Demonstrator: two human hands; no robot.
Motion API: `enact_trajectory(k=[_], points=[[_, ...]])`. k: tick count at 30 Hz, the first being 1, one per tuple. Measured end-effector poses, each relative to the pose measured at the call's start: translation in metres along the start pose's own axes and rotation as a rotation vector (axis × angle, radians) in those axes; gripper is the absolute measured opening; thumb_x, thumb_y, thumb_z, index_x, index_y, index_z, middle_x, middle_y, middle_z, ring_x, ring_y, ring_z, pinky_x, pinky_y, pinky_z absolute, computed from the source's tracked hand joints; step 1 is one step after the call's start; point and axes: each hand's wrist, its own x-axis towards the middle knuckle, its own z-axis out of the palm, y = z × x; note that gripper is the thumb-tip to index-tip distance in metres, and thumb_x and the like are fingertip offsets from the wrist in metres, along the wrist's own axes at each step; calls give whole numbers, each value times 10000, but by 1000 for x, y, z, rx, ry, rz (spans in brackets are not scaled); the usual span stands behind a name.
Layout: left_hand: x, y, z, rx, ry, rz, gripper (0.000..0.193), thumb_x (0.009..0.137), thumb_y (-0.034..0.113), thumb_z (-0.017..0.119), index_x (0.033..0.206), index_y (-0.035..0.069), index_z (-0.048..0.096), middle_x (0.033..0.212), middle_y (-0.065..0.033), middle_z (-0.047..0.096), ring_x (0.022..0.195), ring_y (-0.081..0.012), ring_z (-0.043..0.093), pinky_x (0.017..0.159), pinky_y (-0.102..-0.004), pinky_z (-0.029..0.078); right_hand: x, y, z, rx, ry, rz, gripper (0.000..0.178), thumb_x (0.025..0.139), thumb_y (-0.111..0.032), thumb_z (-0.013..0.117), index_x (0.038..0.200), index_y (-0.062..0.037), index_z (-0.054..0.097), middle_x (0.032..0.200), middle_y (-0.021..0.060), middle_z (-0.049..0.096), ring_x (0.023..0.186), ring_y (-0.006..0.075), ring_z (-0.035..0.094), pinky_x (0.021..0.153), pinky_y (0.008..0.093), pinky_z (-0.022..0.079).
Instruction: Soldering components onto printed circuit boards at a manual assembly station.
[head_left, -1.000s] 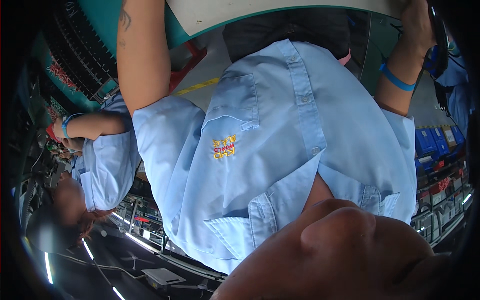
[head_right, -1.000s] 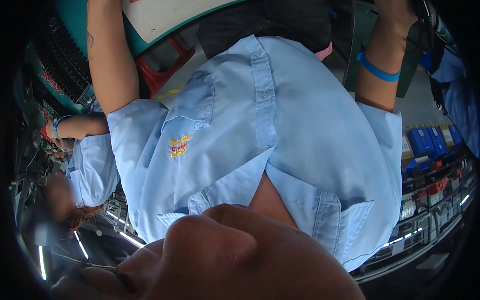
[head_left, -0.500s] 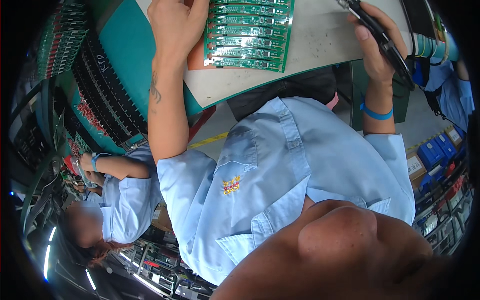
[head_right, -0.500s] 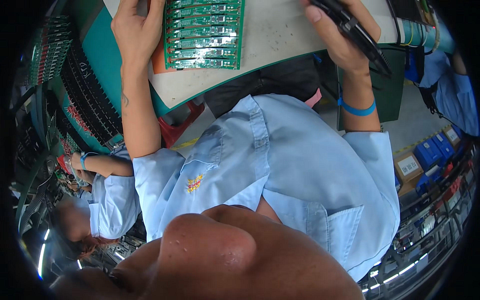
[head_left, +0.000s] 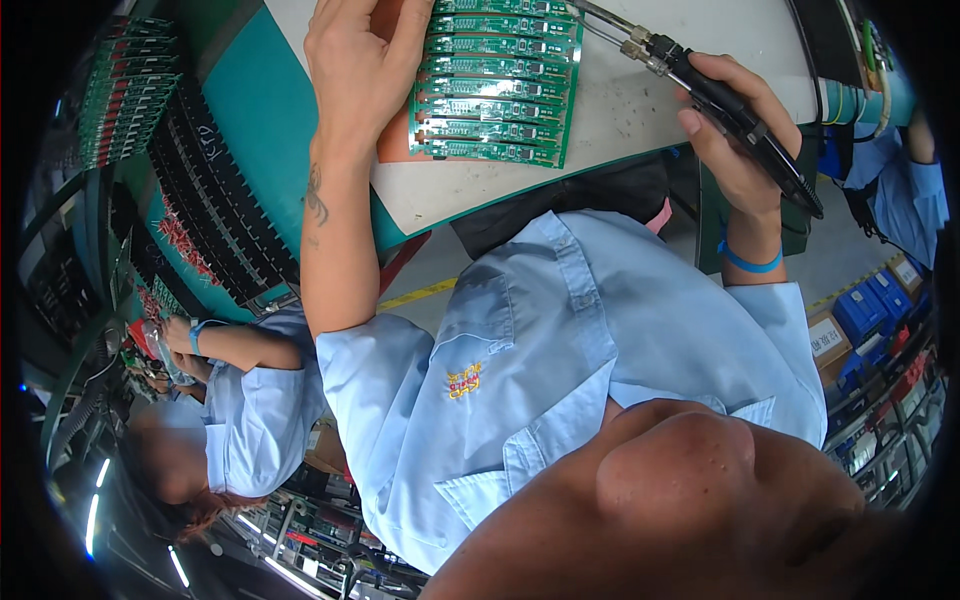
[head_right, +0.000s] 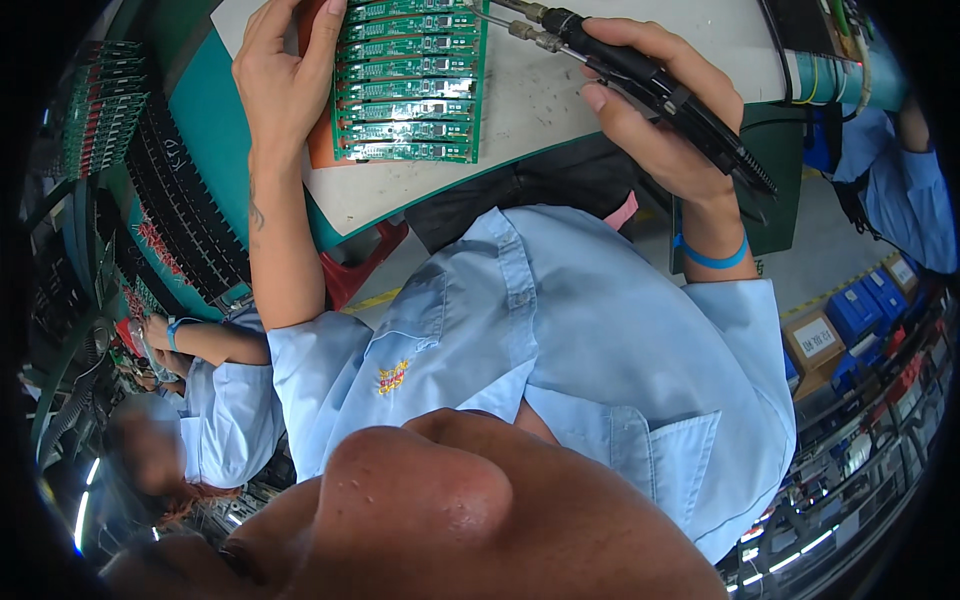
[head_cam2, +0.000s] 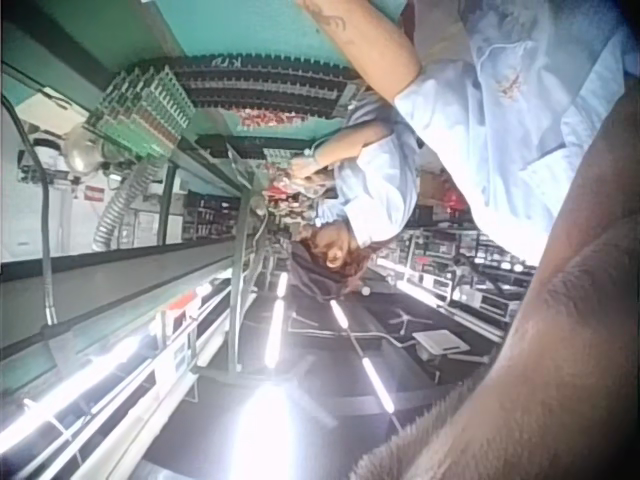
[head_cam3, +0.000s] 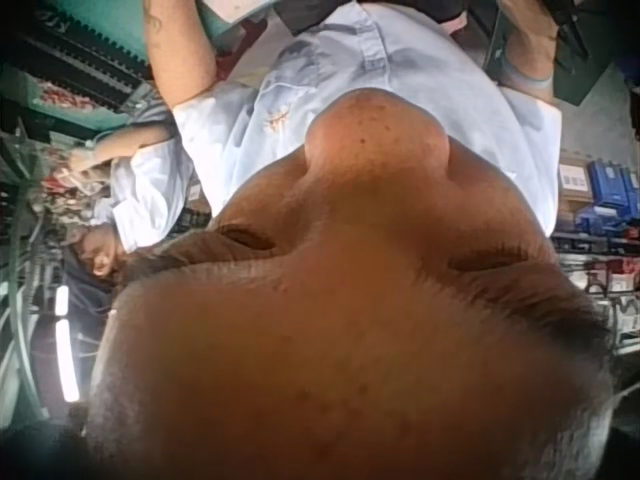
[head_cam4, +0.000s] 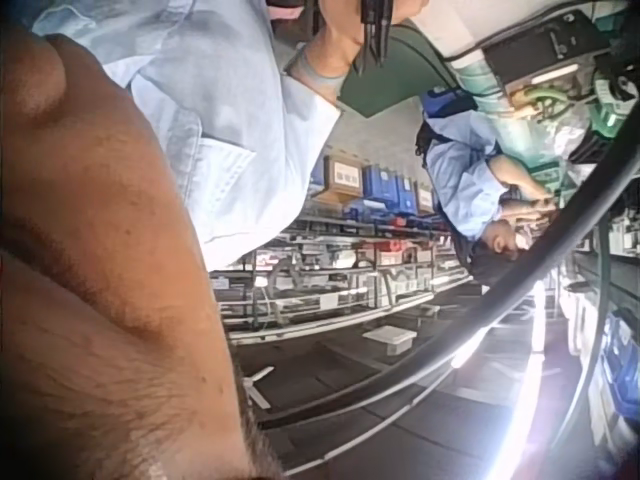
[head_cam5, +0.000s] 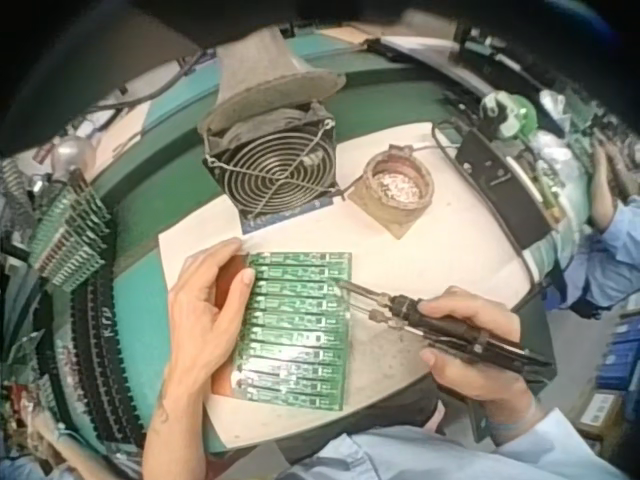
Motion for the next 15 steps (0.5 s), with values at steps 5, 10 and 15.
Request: enact_trajectory(k=[5,10,15], points=[[1,0,3,11,14,24,346,913,109,707,1227,-34,689,1194,-184,704,1030,-313,667,954,-366,532,5,0,2,11,-17,28,472,789,45,765,1249,68,664,1043,172,729,839,207,694,785,270,533],[3,-1,3,-20,-24,49,336,910,109,704,1213,-36,696,1186,-184,704,1040,-316,663,963,-372,526,6,0,4,48,2,22,458,783,90,742,1236,46,689,975,107,729,814,169,677,745,241,535],[2,0,8,13,32,71,331,911,115,703,1205,-37,699,1174,-185,704,1044,-319,658,970,-378,519,7,1,3,47,-18,38,441,795,48,757,1228,70,671,1000,154,721,812,195,670,752,257,513]])
